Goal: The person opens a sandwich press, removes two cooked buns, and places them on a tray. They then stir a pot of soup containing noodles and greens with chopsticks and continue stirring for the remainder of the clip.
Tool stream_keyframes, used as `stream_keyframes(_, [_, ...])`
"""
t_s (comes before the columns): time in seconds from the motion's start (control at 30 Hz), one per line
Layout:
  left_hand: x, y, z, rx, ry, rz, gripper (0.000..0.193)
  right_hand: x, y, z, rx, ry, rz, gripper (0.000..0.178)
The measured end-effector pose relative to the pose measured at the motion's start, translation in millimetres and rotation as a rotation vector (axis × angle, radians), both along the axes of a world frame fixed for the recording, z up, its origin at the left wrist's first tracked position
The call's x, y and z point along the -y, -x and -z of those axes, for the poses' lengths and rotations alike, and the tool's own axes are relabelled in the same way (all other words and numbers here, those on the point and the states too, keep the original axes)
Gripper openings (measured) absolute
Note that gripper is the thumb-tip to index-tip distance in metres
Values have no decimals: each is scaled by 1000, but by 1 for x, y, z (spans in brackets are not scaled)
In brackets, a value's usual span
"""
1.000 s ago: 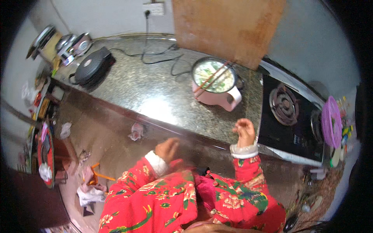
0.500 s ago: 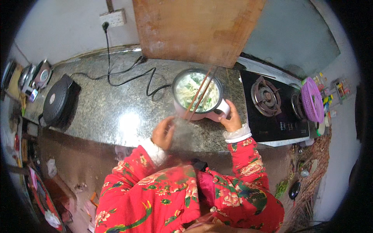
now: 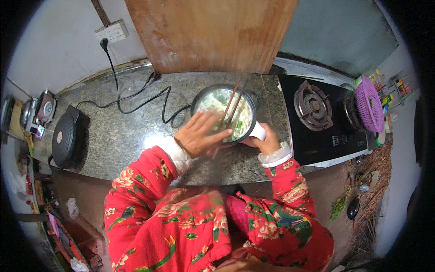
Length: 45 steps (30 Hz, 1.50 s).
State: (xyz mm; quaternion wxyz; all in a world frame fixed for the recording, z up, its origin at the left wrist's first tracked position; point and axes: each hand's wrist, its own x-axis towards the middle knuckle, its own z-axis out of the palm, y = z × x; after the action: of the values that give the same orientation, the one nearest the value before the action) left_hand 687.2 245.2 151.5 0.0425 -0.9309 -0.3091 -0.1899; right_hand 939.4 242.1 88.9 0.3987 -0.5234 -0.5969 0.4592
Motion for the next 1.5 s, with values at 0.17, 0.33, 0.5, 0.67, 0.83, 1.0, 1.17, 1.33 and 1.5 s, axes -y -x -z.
stream_keyframes(0.17, [2, -6, 4, -37, 5, 103, 52, 0, 2, 10, -167, 39, -18, 41])
stream_keyframes(0.33, [5, -3, -8, 102, 164, 109, 40, -1, 3, 19, -269, 64, -14, 37])
stream_keyframes(0.5, [17, 25, -77, 531, 154, -54, 22, -2, -1, 28, -182, 53, 13, 39])
stream_keyframes(0.67, [44, 43, -140, 867, 291, -167, 21, 0, 0, 34, -208, -6, 29, 40])
stream_keyframes(0.83, [43, 31, -149, 752, 501, -234, 16, 2, 3, 29, -217, 5, 57, 40])
stream_keyframes(1.0, [27, 10, -137, 533, 486, -182, 5, 4, 5, 21, -236, -25, 54, 40])
stream_keyframes(1.17, [20, -10, -105, 401, 709, -124, 10, 5, 6, 19, -177, 10, 62, 34])
stream_keyframes(1.33, [7, -6, -95, 334, 624, 34, 11, 7, 5, 17, -141, 4, 25, 32])
stream_keyframes(1.5, [14, 29, -136, 512, 584, -254, 6, 8, 8, 19, -269, 39, 50, 29])
